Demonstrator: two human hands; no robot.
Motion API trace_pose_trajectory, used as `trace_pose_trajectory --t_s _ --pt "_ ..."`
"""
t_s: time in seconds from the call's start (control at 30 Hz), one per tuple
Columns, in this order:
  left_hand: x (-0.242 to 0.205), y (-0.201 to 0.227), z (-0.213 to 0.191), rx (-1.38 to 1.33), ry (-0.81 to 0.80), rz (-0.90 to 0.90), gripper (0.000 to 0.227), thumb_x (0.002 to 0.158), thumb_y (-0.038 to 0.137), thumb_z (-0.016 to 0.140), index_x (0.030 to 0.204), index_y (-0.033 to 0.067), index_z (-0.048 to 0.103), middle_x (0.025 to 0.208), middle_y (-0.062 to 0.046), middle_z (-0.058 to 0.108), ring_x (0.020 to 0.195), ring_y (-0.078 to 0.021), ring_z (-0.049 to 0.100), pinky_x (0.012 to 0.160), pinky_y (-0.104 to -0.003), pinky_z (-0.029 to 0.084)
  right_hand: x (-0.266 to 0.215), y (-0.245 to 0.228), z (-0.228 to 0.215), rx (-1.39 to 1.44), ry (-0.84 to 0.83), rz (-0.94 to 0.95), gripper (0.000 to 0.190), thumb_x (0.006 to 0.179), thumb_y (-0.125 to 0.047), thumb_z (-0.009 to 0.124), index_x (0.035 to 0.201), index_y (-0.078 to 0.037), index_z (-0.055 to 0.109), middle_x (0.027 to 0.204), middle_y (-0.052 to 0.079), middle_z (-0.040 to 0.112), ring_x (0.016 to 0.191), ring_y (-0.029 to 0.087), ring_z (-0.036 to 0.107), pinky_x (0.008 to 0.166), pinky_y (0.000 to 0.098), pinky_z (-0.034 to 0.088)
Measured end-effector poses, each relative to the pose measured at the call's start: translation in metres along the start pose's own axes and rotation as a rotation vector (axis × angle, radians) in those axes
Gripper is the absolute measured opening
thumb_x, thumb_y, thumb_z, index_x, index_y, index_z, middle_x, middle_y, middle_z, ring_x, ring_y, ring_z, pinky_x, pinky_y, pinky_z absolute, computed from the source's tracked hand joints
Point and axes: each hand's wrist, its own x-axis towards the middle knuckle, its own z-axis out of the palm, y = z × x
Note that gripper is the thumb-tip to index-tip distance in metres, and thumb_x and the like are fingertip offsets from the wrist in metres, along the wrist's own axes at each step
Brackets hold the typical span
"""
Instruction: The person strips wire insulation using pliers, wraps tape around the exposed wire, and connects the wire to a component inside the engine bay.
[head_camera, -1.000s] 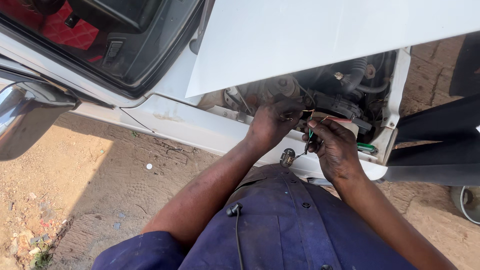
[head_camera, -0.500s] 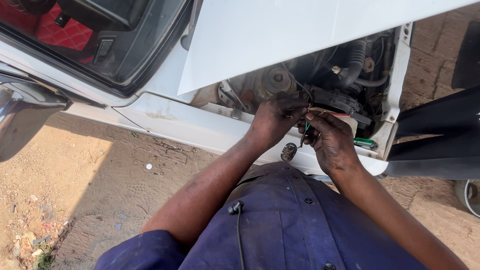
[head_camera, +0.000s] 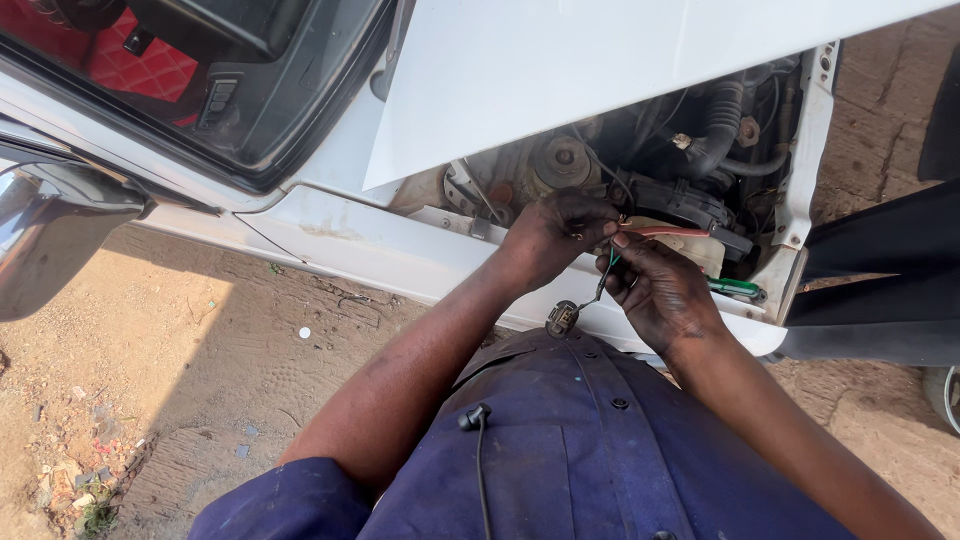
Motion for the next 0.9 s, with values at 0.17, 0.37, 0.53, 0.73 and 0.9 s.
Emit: trace_pose_trajectory --t_s 0.17,0.37,0.53,0.73,0.9 --pt "0.003 0.002 -0.007 -0.014 -0.060 -0.066 0.029 0.095 0.032 0.070 0.113 0.0091 0.073 0.114 -0.009 0.072 0.106 -0.0217 0.074 0.090 -0.036 0.060 0.010 0.002 -0.002 0.046 -0.030 0.038 0.019 0.093 -0.010 0.071 0.110 -0.002 0.068 0.102 0.007 0.072 0.095 0.019 0.072 0.080 0.0266 0.059" --pt "0.005 -0.001 -0.010 -0.044 -0.129 -0.079 0.030 0.100 0.029 0.062 0.124 0.0100 0.065 0.116 -0.010 0.074 0.112 -0.0230 0.072 0.094 -0.038 0.057 0.012 -0.008 -0.012 -0.647 -0.073 -0.517 0.026 0.100 -0.019 0.065 0.120 -0.003 0.058 0.108 0.009 0.073 0.100 0.020 0.073 0.083 0.0310 0.062" --pt "0.006 -0.005 -0.020 -0.032 -0.257 -0.093 0.036 0.101 0.031 0.058 0.131 0.0113 0.062 0.122 -0.011 0.072 0.119 -0.0253 0.069 0.101 -0.041 0.054 0.017 -0.056 -0.024 -1.833 -0.216 -1.391 0.043 0.097 -0.024 0.073 0.136 -0.015 0.056 0.129 0.010 0.063 0.106 0.025 0.072 0.086 0.0372 0.062" --pt "0.010 0.004 -0.030 0.031 -0.363 -0.170 0.044 0.098 0.043 0.059 0.130 0.0124 0.064 0.126 -0.011 0.072 0.122 -0.0260 0.067 0.104 -0.041 0.052 0.032 -0.087 -0.009 -2.384 -0.680 -1.265 0.069 0.084 -0.027 0.066 0.150 -0.025 0.047 0.148 0.007 0.050 0.117 0.025 0.067 0.101 0.0435 0.054" --pt "0.009 0.002 -0.036 0.148 -0.414 -0.179 0.044 0.100 0.046 0.058 0.124 0.0092 0.066 0.119 -0.011 0.074 0.118 -0.0249 0.069 0.100 -0.040 0.055 0.040 -0.093 0.002 -2.541 -0.951 -1.372 0.072 0.082 -0.025 0.063 0.151 -0.014 0.045 0.154 0.013 0.050 0.128 0.024 0.059 0.105 0.0426 0.049"
